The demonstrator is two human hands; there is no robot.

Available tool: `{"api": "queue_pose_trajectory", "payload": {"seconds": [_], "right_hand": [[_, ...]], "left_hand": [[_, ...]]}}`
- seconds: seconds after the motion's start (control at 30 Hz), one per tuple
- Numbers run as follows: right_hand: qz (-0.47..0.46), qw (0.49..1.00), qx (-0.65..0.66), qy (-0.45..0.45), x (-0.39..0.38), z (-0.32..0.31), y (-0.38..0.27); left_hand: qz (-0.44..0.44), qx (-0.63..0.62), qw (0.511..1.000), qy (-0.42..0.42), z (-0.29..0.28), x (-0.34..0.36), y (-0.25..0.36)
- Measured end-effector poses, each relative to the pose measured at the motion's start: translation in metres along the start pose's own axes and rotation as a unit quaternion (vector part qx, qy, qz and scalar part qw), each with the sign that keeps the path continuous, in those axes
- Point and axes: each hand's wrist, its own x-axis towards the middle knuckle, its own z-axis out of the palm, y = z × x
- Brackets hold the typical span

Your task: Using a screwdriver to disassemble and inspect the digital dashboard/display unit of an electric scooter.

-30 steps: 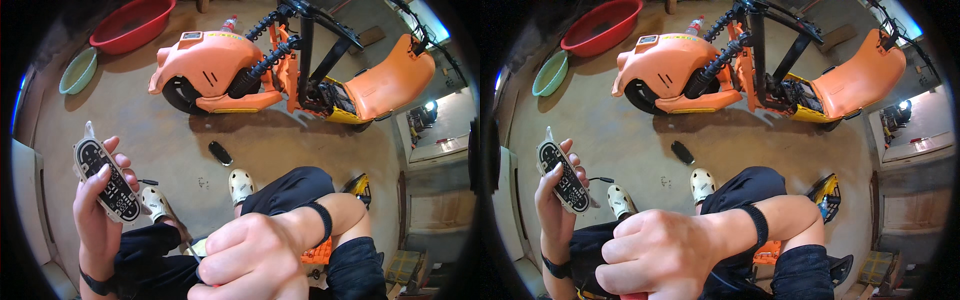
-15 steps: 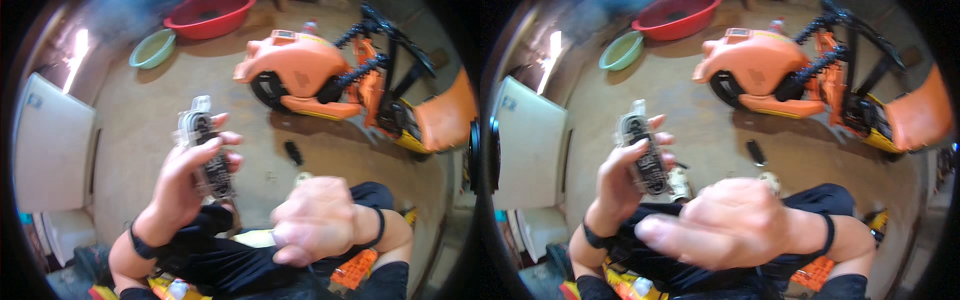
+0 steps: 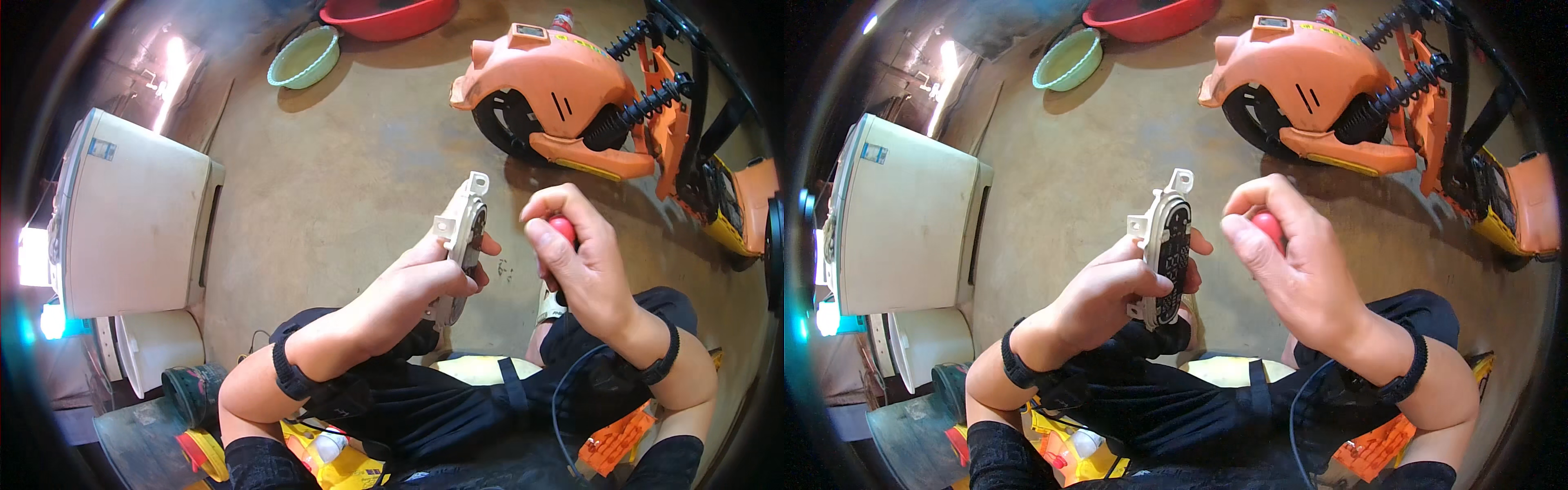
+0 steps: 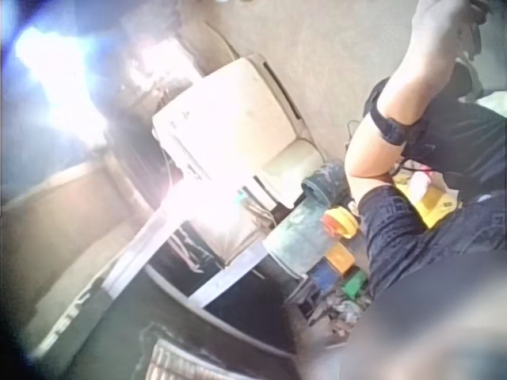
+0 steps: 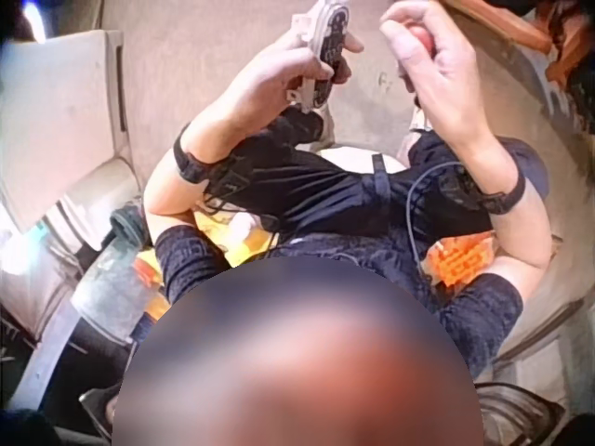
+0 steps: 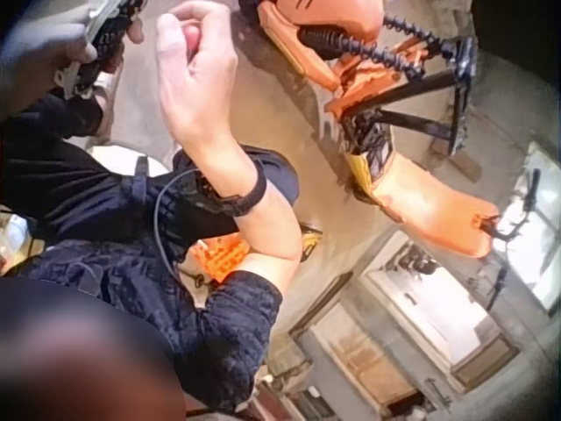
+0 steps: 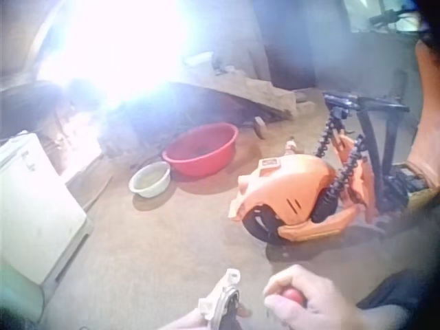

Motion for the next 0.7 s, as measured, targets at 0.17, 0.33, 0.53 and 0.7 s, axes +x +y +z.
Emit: {"api": "queue_pose_trajectory", "payload": {"seconds": [0.17,0.33,0.53,0.7], "right_hand": [[-0.056,0.995,-0.074,-0.030,0.001,0.009,0.004],[-0.069,0.993,-0.089,-0.029,0.003,0.011,0.013],[-0.061,0.996,-0.056,-0.039,0.003,0.012,0.015],[-0.067,0.996,-0.049,-0.039,0.006,0.010,0.019]], "left_hand": [[-0.003,0.004,1.000,-0.002,0.008,-0.001,-0.005],[0.012,0.024,1.000,-0.014,0.012,0.002,-0.009],[-0.007,0.074,0.995,-0.073,0.010,0.010,-0.014],[0.023,0.103,0.991,-0.079,0.010,0.012,-0.013]]}}
